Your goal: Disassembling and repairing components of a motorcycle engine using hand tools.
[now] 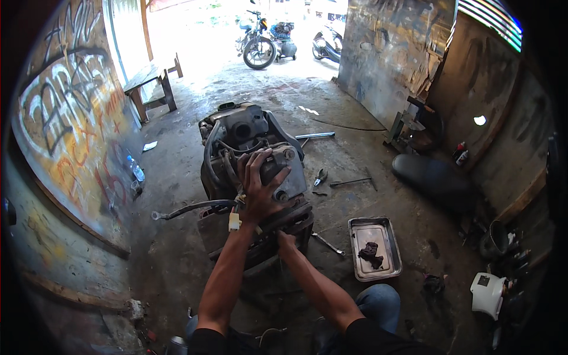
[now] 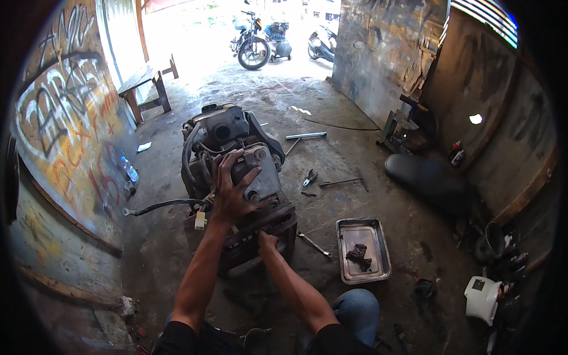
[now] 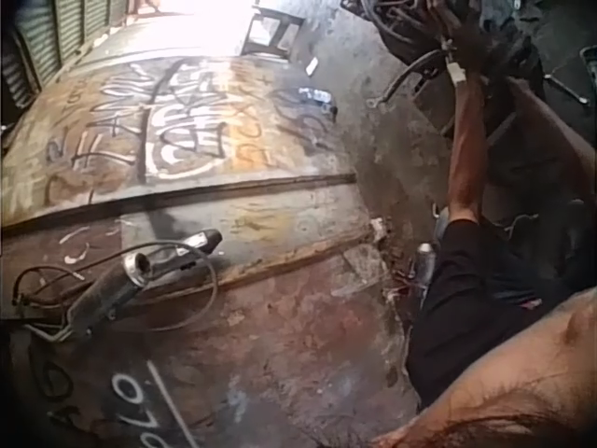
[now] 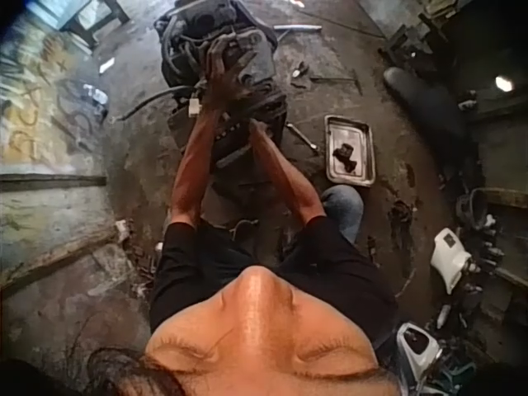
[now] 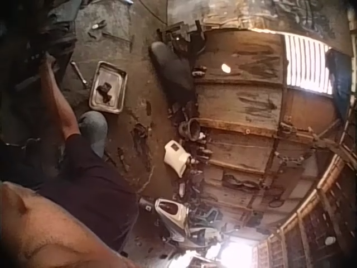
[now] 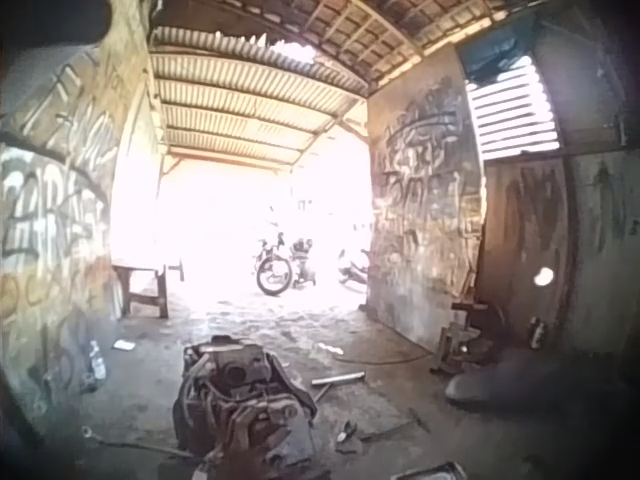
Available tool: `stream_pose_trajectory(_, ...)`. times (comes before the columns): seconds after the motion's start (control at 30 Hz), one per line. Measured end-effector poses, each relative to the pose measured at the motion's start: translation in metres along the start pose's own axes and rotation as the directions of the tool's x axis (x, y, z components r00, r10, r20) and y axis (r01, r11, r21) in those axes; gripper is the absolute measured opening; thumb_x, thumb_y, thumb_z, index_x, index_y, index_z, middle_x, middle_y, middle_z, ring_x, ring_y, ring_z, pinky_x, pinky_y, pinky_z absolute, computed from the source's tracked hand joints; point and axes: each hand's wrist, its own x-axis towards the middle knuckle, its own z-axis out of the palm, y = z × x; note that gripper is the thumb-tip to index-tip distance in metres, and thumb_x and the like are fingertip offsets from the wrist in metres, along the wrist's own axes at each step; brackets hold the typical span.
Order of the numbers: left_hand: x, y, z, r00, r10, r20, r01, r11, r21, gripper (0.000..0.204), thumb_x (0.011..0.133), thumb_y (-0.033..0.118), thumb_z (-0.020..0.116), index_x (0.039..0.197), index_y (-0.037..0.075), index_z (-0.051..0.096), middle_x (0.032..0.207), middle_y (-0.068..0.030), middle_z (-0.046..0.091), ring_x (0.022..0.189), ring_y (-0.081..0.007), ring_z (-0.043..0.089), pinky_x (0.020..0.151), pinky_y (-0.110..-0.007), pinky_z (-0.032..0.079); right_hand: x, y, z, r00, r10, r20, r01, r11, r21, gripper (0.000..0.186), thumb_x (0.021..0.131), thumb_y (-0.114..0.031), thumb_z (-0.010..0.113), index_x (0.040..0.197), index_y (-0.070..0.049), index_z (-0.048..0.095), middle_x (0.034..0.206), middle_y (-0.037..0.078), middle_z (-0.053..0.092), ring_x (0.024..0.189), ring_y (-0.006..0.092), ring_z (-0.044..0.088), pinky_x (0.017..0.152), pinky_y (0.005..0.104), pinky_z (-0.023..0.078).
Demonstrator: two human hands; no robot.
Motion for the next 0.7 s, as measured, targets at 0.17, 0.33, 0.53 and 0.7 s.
stream_pose_trajectory(0.17,-0.001,-0.002,-0.001,1.0,-0.02,-0.004,0.02,1.0,-0.011,0.083,0.054,0.046,0.093,0.126,0.025,0.059,0.143,-0.0212,0.04,0.133,-0.0435,0.04,0.11,-0.06,0.028,0.007,0.008,-0.012,0.994,-0.088,-0.058,0.086,0.996,-0.034,0.095,0.079,-0.024,0.074,0.154,-0.004,0.02,0.15,0.017,0.037,0.139,0.0309,0.038,0.112,0.0385,0.034)
stream_pose_trajectory(0.33,-0.004,-0.007,-0.004,1.0,0.023,-0.007,-0.023,0.999,-0.026,0.08,0.055,0.049,0.092,0.124,0.026,0.058,0.143,-0.022,0.039,0.131,-0.0438,0.041,0.108,-0.061,0.029,0.002,0.016,-0.007,0.956,-0.239,-0.169,0.232,0.971,-0.064,0.092,0.081,-0.008,0.072,0.156,-0.008,0.017,0.15,0.013,0.035,0.14,0.0277,0.036,0.114,0.0374,0.032)
stream_pose_trajectory(0.53,-0.007,-0.004,-0.005,1.0,0.002,-0.012,-0.002,1.0,-0.009,0.081,0.056,0.052,0.091,0.124,0.026,0.057,0.143,-0.0217,0.04,0.132,-0.0434,0.04,0.108,-0.061,0.03,-0.039,-0.048,-0.034,0.822,-0.27,-0.502,0.065,0.919,-0.388,0.093,0.08,-0.018,0.075,0.154,-0.001,0.02,0.15,0.021,0.037,0.14,0.0349,0.036,0.114,0.0418,0.034)
stream_pose_trajectory(0.7,-0.008,-0.004,-0.005,0.997,0.028,-0.07,-0.026,0.999,0.032,0.08,0.056,0.054,0.09,0.123,0.024,0.058,0.142,-0.0214,0.041,0.131,-0.0425,0.04,0.108,-0.061,0.029,-0.003,-0.122,-0.074,0.725,-0.615,-0.31,0.268,0.666,-0.696,0.092,0.078,-0.052,0.076,0.144,0.002,0.041,0.143,0.027,0.045,0.133,0.0395,0.046,0.111,0.0442,0.037)
